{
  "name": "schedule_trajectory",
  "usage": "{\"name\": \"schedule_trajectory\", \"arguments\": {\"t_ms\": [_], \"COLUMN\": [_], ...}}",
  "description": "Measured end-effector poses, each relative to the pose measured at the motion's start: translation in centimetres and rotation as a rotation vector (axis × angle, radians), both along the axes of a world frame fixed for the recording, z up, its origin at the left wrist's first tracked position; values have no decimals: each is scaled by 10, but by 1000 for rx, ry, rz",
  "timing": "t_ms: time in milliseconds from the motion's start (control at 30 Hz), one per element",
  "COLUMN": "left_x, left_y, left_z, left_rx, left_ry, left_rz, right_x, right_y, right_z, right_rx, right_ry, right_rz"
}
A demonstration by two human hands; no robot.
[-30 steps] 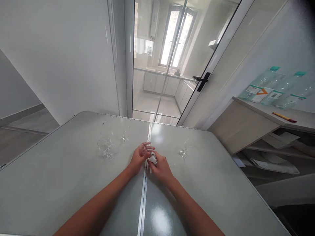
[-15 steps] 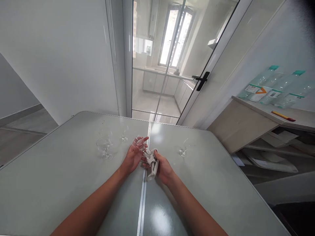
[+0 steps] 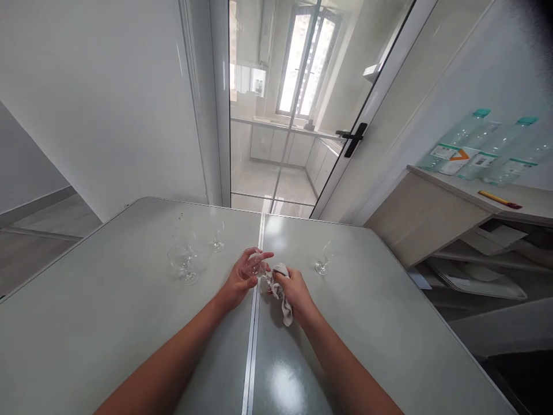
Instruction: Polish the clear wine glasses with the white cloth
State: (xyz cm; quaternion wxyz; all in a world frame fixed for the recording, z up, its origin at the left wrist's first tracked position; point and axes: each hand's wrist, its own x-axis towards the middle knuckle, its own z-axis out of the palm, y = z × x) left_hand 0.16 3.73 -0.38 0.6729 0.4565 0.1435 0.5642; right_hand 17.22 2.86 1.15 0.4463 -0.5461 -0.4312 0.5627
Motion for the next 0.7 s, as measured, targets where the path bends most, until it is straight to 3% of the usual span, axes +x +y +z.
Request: {"name": "schedule_trajectory", "arguments": {"t_ms": [133,267,533,700], "left_x": [-2,-3,-2,-1], "left_y": [0,0,1,0], "left_z": [1,2,3,5], "left_rx": [5,1,15,12], "left_ry": [-7,2,30,15], "left_rz": [-6,1,34,51], "right_x": [-3,-4,0,-3], "right_y": [-2,-2,2,2], "right_z": [3,0,-16,-11], "right_rx": [-38,-102,62,48], "right_ry": [4,179,-52,60], "right_rz": [-40,59,-47,-48]}}
